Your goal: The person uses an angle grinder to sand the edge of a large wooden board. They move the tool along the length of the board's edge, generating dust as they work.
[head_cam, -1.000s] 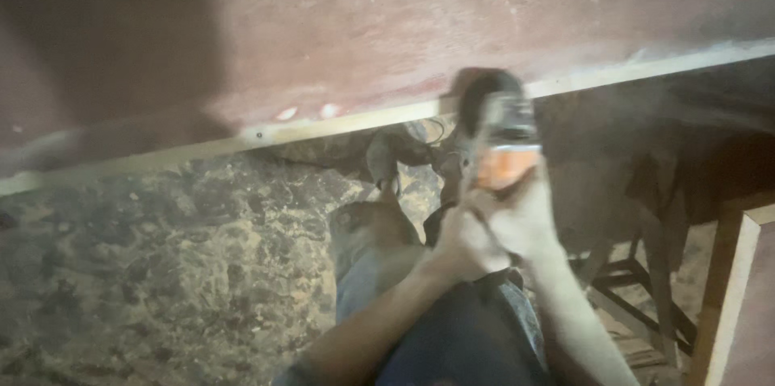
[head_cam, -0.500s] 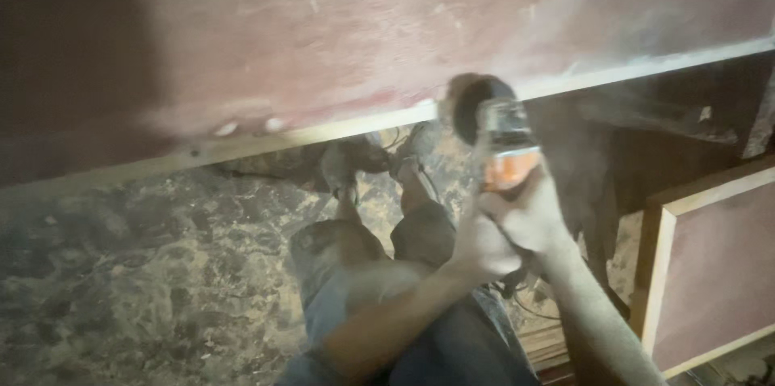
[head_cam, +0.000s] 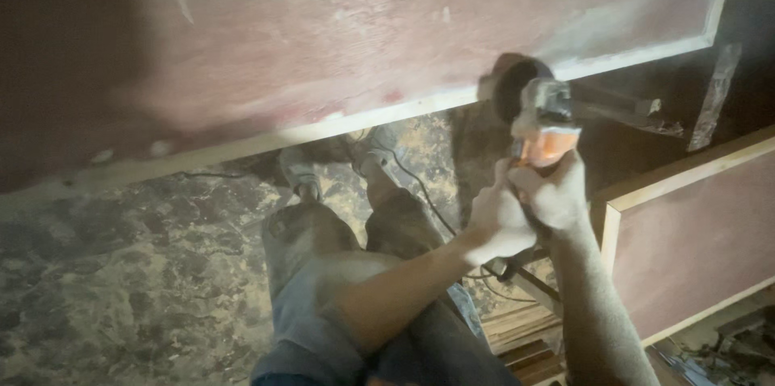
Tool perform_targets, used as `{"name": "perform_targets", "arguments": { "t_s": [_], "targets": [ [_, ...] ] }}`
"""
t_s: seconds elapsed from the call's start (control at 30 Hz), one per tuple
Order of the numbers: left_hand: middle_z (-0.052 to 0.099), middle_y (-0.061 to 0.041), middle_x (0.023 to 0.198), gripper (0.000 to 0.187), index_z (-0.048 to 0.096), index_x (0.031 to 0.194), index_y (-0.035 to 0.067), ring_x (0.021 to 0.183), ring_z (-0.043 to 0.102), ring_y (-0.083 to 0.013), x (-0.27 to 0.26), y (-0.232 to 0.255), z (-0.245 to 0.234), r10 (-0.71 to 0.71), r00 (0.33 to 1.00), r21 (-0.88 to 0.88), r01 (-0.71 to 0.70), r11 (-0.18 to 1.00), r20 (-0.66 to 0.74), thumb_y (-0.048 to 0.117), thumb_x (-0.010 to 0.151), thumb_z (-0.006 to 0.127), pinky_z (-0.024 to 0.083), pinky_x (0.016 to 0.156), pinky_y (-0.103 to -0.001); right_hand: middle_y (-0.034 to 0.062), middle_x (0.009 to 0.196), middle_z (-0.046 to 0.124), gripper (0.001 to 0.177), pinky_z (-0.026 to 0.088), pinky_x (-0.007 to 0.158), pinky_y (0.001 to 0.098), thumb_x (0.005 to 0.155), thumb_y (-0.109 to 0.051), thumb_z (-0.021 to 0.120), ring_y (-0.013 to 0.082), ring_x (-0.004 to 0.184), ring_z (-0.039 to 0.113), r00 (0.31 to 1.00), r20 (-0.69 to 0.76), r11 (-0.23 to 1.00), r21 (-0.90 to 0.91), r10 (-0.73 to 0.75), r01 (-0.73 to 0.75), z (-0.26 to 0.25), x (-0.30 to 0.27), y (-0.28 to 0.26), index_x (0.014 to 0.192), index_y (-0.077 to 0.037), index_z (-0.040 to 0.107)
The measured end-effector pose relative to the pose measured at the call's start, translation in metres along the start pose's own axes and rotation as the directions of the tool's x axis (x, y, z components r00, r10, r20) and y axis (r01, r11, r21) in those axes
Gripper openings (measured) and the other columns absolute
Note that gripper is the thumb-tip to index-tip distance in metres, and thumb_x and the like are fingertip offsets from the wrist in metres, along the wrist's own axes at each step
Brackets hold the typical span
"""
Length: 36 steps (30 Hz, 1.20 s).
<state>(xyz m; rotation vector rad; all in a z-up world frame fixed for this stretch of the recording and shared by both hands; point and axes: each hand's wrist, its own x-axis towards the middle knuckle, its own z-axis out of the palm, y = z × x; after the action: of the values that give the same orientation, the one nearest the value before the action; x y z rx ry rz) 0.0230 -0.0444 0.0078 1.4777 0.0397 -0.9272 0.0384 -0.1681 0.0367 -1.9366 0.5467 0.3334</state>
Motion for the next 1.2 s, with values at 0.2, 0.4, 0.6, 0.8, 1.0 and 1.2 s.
{"name": "perform_targets", "arguments": {
  "t_s": [0.2, 0.4, 0.6, 0.8, 1.0, 1.2],
  "targets": [
    [0.076, -0.013, 0.096, 0.057, 0.062, 0.115, 0.005, 0.084, 0.076, -0.0286, 0.027, 0.017, -0.021, -0.034, 0.998, 0.063, 0.03, 0.998, 0.054, 0.024, 0.065, 0.081, 0.063, 0.078, -0.036, 0.0055, 0.094, 0.064, 0.03, 0.05, 0.063, 0.0265, 0.083, 0.006, 0.061, 0.0126, 0.076, 0.062, 0.997, -0.074, 0.989, 0.142, -0.024, 0.034, -0.001, 0.013, 0.009, 0.113, 0.003, 0.063],
    [0.077, -0.013, 0.097, 0.059, 0.061, 0.116, 0.005, 0.085, 0.076, -0.0288, -0.007, -0.011, -0.06, -0.019, 1.0, 0.113, 0.017, 0.993, 0.01, 0.023, 0.063, 0.082, 0.063, 0.079, -0.036, 0.0085, 0.097, 0.072, 0.035, 0.063, 0.07, 0.0302, 0.079, 0.004, 0.064, 0.0173, 0.08, 0.073, 0.978, 0.085, 0.979, -0.06, -0.19, 0.196, 0.055, -0.001, -0.02, 0.114, 0.003, 0.063],
    [0.078, -0.01, 0.096, 0.041, 0.07, 0.104, 0.008, 0.087, 0.078, -0.0232, -0.046, -0.065, -0.074, 0.125, 0.991, 0.166, -0.116, 0.979, -0.049, 0.026, 0.069, 0.083, 0.064, 0.081, -0.032, 0.0116, 0.102, 0.07, 0.045, 0.064, 0.071, 0.0328, 0.079, 0.001, 0.068, 0.0202, 0.081, 0.072, 0.966, 0.132, 0.973, -0.033, -0.221, 0.227, 0.104, -0.018, -0.037, 0.122, 0.004, 0.054],
    [0.073, -0.008, 0.108, 0.051, 0.057, 0.122, 0.004, 0.095, 0.077, -0.0188, -0.062, -0.086, -0.039, 0.169, 0.96, 0.037, -0.165, 0.986, -0.225, 0.028, 0.081, 0.078, 0.064, 0.085, -0.032, 0.0128, 0.103, 0.068, 0.053, 0.059, 0.081, 0.0343, 0.075, -0.002, 0.071, 0.0221, 0.093, 0.07, 0.958, 0.213, 0.958, -0.169, -0.192, 0.23, 0.105, -0.03, -0.041, 0.123, 0.006, 0.05],
    [0.066, -0.017, 0.116, 0.074, 0.049, 0.135, 0.002, 0.102, 0.071, -0.0295, -0.037, -0.062, -0.015, 0.368, 0.878, -0.007, -0.389, 0.921, -0.307, 0.02, 0.07, 0.08, 0.058, 0.089, -0.038, 0.0107, 0.104, 0.07, 0.05, 0.06, 0.08, 0.0331, 0.074, -0.002, 0.071, 0.0192, 0.092, 0.07, 0.978, 0.162, 0.966, -0.203, -0.129, 0.161, 0.061, -0.021, -0.034, 0.122, 0.003, 0.056],
    [0.072, -0.019, 0.1, 0.085, 0.04, 0.139, 0.002, 0.09, 0.075, -0.0363, 0.001, -0.008, -0.007, 0.007, 1.0, -0.089, -0.006, 0.996, 0.013, 0.019, 0.064, 0.076, 0.063, 0.082, -0.041, 0.0083, 0.1, 0.071, 0.042, 0.06, 0.076, 0.0309, 0.077, 0.0, 0.069, 0.0163, 0.088, 0.071, 0.993, 0.088, 0.979, -0.178, -0.083, 0.098, 0.014, -0.001, -0.028, 0.119, 0.002, 0.062]
  ]
}}
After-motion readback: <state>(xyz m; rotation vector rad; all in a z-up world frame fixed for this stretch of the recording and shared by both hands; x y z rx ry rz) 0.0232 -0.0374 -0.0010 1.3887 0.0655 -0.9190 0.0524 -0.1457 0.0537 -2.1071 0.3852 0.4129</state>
